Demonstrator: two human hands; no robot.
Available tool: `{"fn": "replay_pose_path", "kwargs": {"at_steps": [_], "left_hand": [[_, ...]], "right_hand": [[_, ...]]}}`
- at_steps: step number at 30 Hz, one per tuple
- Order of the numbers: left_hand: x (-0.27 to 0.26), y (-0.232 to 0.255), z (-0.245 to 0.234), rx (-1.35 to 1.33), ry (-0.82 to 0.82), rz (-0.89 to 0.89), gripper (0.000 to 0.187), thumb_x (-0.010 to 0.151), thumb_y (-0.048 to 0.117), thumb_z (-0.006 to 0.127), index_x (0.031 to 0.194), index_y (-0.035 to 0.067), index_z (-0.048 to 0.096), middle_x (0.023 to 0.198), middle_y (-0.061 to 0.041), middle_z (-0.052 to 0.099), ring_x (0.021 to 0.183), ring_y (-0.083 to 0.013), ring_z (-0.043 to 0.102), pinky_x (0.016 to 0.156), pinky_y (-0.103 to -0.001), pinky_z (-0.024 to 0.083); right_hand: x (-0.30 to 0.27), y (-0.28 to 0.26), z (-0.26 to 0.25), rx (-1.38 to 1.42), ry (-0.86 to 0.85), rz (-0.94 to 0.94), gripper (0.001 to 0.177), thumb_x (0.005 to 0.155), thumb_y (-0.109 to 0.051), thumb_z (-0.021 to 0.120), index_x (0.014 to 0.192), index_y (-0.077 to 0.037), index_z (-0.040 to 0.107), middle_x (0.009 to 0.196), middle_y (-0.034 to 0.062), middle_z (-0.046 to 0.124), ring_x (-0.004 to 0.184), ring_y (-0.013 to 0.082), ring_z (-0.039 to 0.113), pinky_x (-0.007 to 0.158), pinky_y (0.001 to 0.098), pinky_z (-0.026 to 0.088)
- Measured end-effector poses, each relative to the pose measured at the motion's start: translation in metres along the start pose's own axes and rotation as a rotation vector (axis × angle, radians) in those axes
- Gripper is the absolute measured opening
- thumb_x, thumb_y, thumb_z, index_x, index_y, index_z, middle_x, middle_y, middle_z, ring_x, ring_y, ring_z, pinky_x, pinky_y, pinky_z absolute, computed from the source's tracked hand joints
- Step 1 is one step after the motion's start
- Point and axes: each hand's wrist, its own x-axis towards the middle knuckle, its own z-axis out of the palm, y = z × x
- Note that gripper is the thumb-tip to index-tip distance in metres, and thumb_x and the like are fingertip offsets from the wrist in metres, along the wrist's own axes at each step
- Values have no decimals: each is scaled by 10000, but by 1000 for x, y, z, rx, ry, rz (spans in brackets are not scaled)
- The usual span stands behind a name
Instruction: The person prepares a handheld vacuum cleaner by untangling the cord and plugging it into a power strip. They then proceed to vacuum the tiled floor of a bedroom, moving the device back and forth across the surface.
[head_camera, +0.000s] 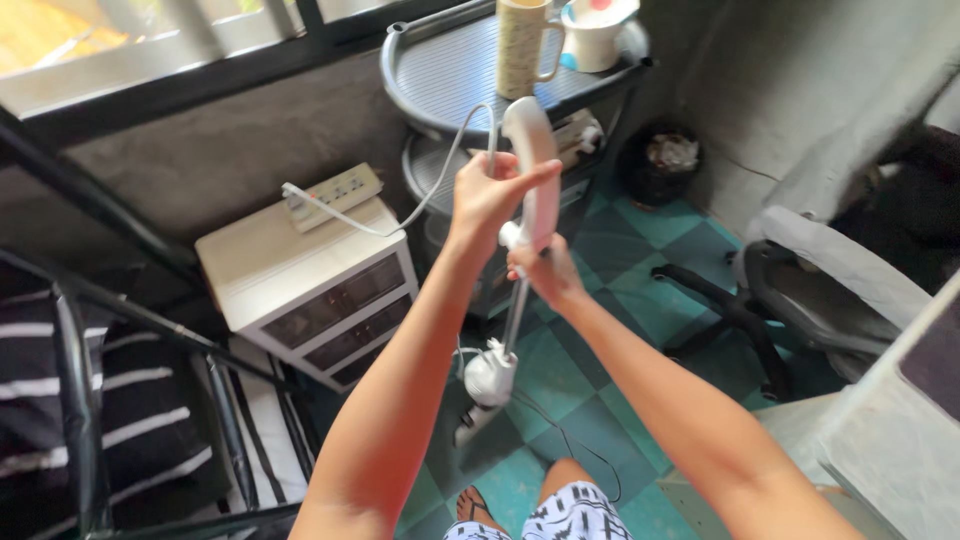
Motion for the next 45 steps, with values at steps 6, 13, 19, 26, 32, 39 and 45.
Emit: {"fn": "replay_pose_path", "kwargs": {"at_steps": [6,13,19,26,32,39,45], "left_hand": [[2,-47,11,-11,-52,-180,396,844,330,773,1076,17,704,891,-61,714,789,-124,667,649,-274,541],[-12,-103,81,-107,-215,-387,276,929,210,648,1111,16,721,787,-55,688,621,-126,585,557,-260,463],[-22,-155,142,11,-113,-479,291,930,137,543,1141,48,722,733,-60,725,607,-158,681,557,-280,520],[-29,-236,162,-114,131,-789,337,979,115,502,1272,65,661,1361,-144,607,1181,-257,589,987,-553,439],[-34,-299,161,-459,233,-998,558,974,52,536,1506,117,380,1629,-217,291,1468,-430,238,1128,-697,384],[-51,-256,180,-351,279,-969,786,923,36,601,1577,162,183,1675,-152,183,1554,-390,198,1173,-644,331],[-53,-288,205,-448,18,-1000,623,985,195,542,1552,19,354,1645,-196,286,1528,-349,313,1161,-600,355]], "right_hand": [[-21,-75,-79,11,136,38,262,756,-146,660,920,58,662,734,110,624,574,179,610,524,337,516],[-38,-119,-166,-162,-7,60,345,761,-204,692,1003,41,666,733,138,650,593,182,634,576,312,526],[-47,-108,-258,-331,-209,187,454,681,-40,736,1131,-8,687,874,80,725,785,151,695,721,297,560],[-58,-32,-344,-475,-346,99,585,612,81,682,1183,-35,724,923,47,726,858,130,676,803,287,564],[-49,-19,-371,-519,-383,41,593,584,65,685,1162,-61,725,944,27,731,891,118,667,798,298,554],[-37,-18,-401,-337,-411,15,555,568,112,618,1089,-29,748,986,55,746,921,151,685,795,309,542],[-56,36,-428,-266,-139,246,553,538,190,658,1047,-14,730,1003,67,728,967,194,694,798,365,571]]}}
